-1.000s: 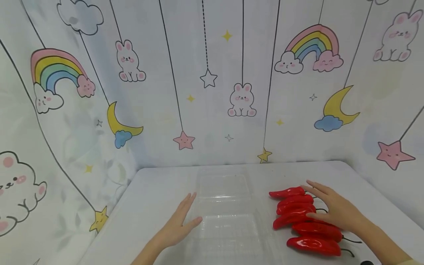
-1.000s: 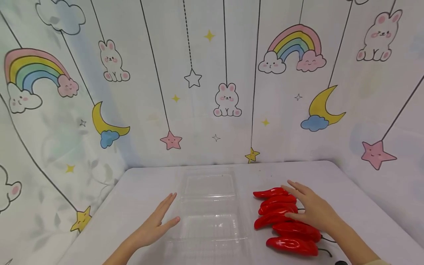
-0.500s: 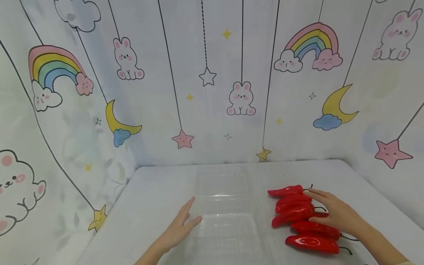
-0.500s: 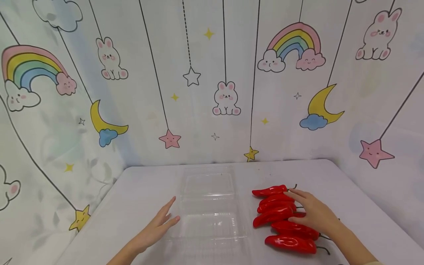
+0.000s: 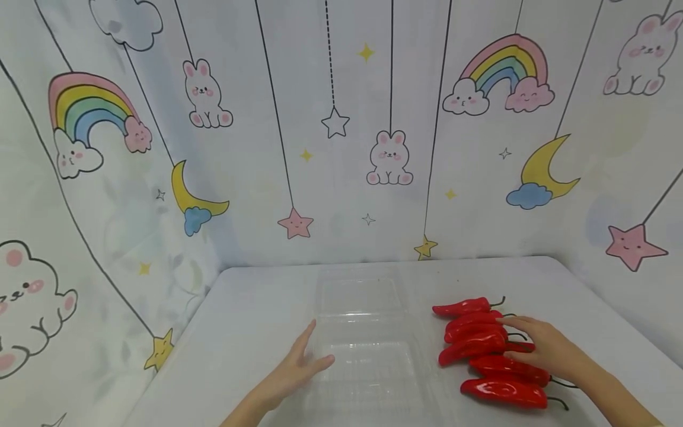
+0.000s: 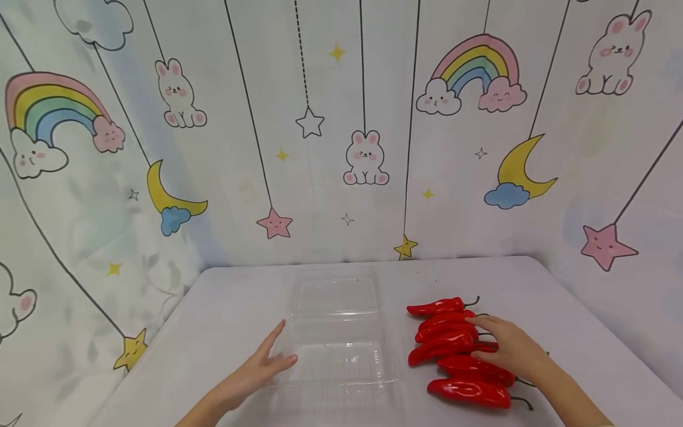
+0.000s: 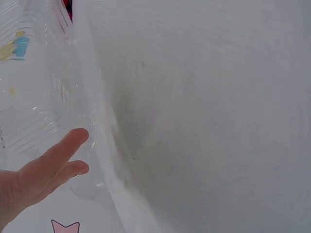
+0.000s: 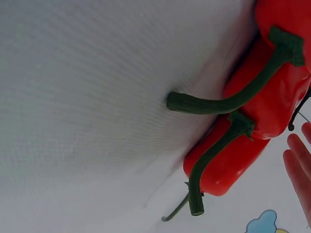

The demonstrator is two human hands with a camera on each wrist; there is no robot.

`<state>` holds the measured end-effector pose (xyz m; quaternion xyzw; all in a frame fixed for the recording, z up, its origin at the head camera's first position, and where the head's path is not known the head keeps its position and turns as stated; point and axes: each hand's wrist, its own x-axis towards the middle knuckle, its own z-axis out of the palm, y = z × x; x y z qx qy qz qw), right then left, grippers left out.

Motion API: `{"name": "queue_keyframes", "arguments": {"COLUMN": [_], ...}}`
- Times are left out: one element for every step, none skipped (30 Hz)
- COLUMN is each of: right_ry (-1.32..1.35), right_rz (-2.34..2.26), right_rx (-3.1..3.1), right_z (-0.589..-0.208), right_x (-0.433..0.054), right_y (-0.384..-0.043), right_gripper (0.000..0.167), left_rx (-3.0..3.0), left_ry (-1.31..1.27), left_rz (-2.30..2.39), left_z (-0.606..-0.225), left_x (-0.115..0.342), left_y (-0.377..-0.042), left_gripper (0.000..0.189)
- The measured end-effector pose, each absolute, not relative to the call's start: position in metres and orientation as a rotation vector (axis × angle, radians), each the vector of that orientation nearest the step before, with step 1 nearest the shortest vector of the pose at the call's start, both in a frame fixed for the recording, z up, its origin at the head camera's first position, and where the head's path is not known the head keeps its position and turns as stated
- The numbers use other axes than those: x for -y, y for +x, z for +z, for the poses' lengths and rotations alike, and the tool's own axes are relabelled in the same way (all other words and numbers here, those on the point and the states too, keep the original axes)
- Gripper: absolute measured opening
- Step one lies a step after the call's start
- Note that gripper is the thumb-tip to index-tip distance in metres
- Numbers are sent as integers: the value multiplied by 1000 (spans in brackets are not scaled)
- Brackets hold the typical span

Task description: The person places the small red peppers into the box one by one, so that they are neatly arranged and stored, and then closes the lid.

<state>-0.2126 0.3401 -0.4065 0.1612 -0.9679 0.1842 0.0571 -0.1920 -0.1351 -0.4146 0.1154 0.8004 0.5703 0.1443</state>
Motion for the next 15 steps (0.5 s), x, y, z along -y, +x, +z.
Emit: {"name": "queue_keyframes", "arguments": {"right_ry": [489, 490, 491, 493, 498, 501, 508, 517, 526, 533, 541, 545, 550, 561, 569], "right_rz": [562, 568, 573, 582, 592, 604, 621, 633, 647, 664, 675, 686, 697, 697, 699], "right_rx": [2944, 2951, 2959, 2962, 2964, 2966, 2970, 2973, 2978, 2984, 2990, 2995, 3001, 3002, 3002], "right_z": [-407, -407, -407, -407, -407, -407, -408, -409, -409, -410, -411, -411, -412, -412, -413], "right_x": [-341, -341, -342, -342, -343, -343, -344, -345, -346, -346, -347, -348, -349, -350, -351], "right_y": [-213, -213, -213, -213, -213, -213, -214, -214, -215, -215, -216, -217, -217, -218, -218], "right_gripper": [65, 64, 63, 63, 61, 59, 57, 55, 53, 51, 49, 48, 47, 46, 45], "left_rx": [-2299, -2293, -2294, -2290, -2285, -2284, -2287, -2294, -2302, -2309, -2321, -2336, -2347, -2354, -2360], "left_ry": [332, 330, 329, 328, 324, 321, 324, 326, 332, 338, 347, 354, 361, 364, 366], "left_rz": [1653, 1661, 1661, 1666, 1670, 1672, 1675, 1677, 1679, 1681, 1679, 1674, 1670, 1665, 1659], "left_z": [-416, -417, -417, -418, -418, -418, -419, -419, -420, -421, -421, -422, -422, -423, -423], "left_x": [135, 134, 134, 133, 133, 132, 132, 131, 130, 130, 129, 129, 128, 128, 128], "left_y": [-192, -192, -192, -192, -192, -191, -191, -190, -190, -190, -190, -190, -190, -190, -190], "left_gripper": [88, 89, 90, 90, 91, 92, 93, 94, 95, 97, 98, 99, 100, 101, 101]}}
